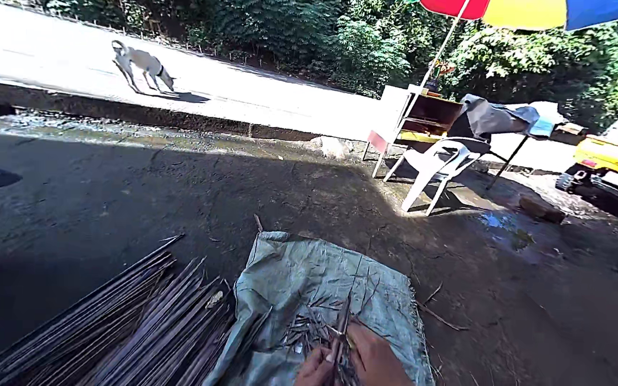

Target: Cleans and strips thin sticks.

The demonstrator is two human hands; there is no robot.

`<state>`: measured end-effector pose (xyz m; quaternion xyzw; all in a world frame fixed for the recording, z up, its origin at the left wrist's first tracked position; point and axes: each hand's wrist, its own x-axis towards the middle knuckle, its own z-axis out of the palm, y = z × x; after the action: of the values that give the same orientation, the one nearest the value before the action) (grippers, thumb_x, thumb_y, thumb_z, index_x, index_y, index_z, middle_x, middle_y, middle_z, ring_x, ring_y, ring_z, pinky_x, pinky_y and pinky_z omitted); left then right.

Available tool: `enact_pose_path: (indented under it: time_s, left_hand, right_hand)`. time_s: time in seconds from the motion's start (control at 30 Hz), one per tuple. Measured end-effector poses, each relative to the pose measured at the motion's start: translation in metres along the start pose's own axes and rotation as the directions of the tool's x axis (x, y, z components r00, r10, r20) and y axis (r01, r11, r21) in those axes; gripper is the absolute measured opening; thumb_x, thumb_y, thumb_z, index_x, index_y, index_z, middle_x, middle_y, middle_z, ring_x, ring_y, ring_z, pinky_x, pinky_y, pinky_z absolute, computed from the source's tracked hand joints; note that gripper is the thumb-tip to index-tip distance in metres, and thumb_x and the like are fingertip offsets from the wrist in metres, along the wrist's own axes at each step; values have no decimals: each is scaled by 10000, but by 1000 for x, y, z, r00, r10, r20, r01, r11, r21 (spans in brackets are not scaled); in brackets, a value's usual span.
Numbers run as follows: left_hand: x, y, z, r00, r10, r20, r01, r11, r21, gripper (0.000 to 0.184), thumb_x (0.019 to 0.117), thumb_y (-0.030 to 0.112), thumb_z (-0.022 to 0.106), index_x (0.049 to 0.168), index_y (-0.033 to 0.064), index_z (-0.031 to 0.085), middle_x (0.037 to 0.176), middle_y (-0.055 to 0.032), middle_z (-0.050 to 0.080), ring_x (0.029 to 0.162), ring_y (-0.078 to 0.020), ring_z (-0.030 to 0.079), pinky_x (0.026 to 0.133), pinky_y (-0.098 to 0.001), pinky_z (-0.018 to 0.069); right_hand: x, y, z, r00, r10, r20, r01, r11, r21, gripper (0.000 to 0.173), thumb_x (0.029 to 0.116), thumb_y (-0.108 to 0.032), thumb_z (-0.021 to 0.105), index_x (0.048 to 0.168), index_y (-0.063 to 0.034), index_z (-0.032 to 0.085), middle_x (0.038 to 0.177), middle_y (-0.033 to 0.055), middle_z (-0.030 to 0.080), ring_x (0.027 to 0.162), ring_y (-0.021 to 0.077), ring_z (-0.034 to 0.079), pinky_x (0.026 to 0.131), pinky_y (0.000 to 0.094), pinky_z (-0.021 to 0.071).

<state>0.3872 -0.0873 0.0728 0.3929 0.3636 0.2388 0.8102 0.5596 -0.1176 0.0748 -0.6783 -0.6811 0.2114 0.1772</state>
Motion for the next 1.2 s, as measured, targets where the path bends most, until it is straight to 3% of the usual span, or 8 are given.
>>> enact_pose_path:
  time_s: [0.2, 0.3, 0.47, 0.6, 0.77, 0.87, 1.03, 1.2]
  left_hand:
    - [6, -4, -7, 999, -46, 26, 44, 997, 68, 282, 1134, 143, 222, 1019, 70, 469, 542, 81, 413, 397, 15, 343, 399, -136, 329]
    - [7, 2, -8, 995, -79, 61, 72, 992, 104, 295, 1137, 157, 232, 1005, 66, 480, 543, 73, 399, 393, 9, 330, 396, -137, 312]
    - [15, 1, -10, 991, -92, 98, 78, 987, 140, 289, 1137, 171, 244, 1020, 69, 488, 538, 69, 402, 404, 8, 345, 412, -137, 311]
    - [16, 1, -12, 985, -110, 135, 90, 985, 148, 272, 1137, 178, 252, 1020, 84, 479, 539, 70, 407, 404, 13, 360, 414, -130, 321]
    - [3, -2, -14, 988, -117, 106, 106, 989, 103, 294, 1133, 150, 241, 998, 66, 489, 532, 74, 406, 392, 16, 343, 395, -131, 312]
    - [3, -3, -15, 989, -139, 49, 134, 987, 91, 331, 1142, 175, 223, 1023, 47, 504, 523, 66, 408, 386, 8, 341, 394, -138, 308]
    - [8, -7, -14, 991, -135, 20, 132, 987, 95, 416, 1144, 216, 175, 972, 54, 517, 496, 63, 421, 374, 5, 354, 389, -141, 314]
    - [10, -3, -14, 979, -185, 80, 169, 970, 173, 369, 1142, 211, 192, 968, 78, 489, 509, 63, 400, 379, 0, 347, 390, -140, 306]
  right_hand:
    - [4, -2, 14, 997, -2, -74, -13, 979, -202, 177, 935, 19, 589, 1056, 95, 693, 948, 286, 717, 783, 464, 728, 671, 597, 576]
    - [18, 3, -1, 984, 175, 10, -167, 952, -257, 257, 977, 22, 544, 1197, 86, 659, 1101, 293, 706, 938, 479, 717, 798, 616, 555]
    - [26, 12, -6, 978, 208, 1, -198, 929, -314, 304, 972, 47, 543, 1250, 54, 666, 1161, 260, 709, 975, 453, 718, 824, 590, 559]
    - [36, 19, -14, 912, 409, 9, -380, 855, -352, 366, 1033, 5, 464, 1367, -32, 608, 1221, 244, 687, 1052, 445, 695, 881, 592, 536]
    - [29, 55, -40, 874, 358, -328, -439, 871, -219, 298, 1028, -13, 480, 1277, 34, 638, 1067, 296, 708, 936, 508, 704, 790, 644, 534]
    - [26, 30, -31, 887, 415, -204, -449, 877, -168, 332, 996, 24, 506, 1299, 12, 640, 1092, 281, 716, 1005, 483, 700, 853, 638, 527]
    - [2, -11, 17, 988, 133, 80, -118, 978, -169, 222, 959, -2, 561, 1124, 94, 675, 980, 298, 713, 892, 483, 716, 764, 624, 545]
    - [22, 6, 4, 927, 369, 68, -320, 873, -369, 335, 1026, -8, 479, 1332, 14, 612, 1191, 264, 691, 1023, 456, 703, 857, 593, 543]
